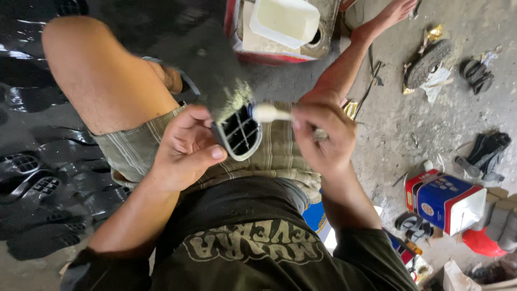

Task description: The person sits on the floor and uses a small brush to apply white paint to the soles of black slippers. They repeatedly dip the brush into a container of paint and cover the textured surface of each slipper before placing it aside.

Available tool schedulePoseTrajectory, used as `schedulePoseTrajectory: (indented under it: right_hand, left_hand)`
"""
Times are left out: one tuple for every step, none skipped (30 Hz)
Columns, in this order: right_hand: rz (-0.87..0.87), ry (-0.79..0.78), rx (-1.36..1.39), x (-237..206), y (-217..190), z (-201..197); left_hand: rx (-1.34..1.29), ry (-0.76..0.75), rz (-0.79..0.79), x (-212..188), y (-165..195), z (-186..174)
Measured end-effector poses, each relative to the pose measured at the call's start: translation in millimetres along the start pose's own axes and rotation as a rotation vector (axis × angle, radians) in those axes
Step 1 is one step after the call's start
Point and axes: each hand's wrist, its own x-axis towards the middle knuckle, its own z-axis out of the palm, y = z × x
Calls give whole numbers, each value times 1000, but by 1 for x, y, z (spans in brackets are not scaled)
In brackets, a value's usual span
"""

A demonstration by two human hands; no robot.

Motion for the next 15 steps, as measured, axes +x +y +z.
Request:
schedulePoseTrajectory:
  right_hand:
    - [17,-25,27,0,-4,-2]
    - [32,-54,57,-1,-9,-2]
    - [56,-58,68,-3,-16,-3]
    - [84,-63,78,-7,-25,-4]
    - [121,-63,89,-10,-31,-3]
    - [105,-59,89,-10,-33,0]
    - [89,-52,87,-11,-34,2]
    - [69,-43,85,-10,-33,5]
    - [89,-13,133,-9,-29,7]
    - [104,18,180,-7,-25,10]
    - [118,48,226,-5,-21,11]
    - [103,67,228,-5,-19,11]
    - [93,85,231,-4,-18,12]
    - [90,101,235,-4,-17,12]
    - [91,83,178,-5,-19,12]
  left_hand:
    - [-39,26,21,1,3,3]
    - [-29,56,41,2,7,5]
    - [-19,86,60,3,10,8]
    - [36,120,72,5,13,12]
    - [92,154,74,5,15,15]
    - [106,131,97,7,16,19]
    - [120,103,118,9,16,22]
    - [134,71,141,10,16,24]
    - [174,80,161,10,16,27]
    - [215,85,185,10,16,29]
    - [256,68,203,10,17,30]
    - [297,52,222,8,17,30]
    - [337,15,230,7,19,29]
    - [150,12,149,4,20,27]
    - [-39,25,72,1,21,24]
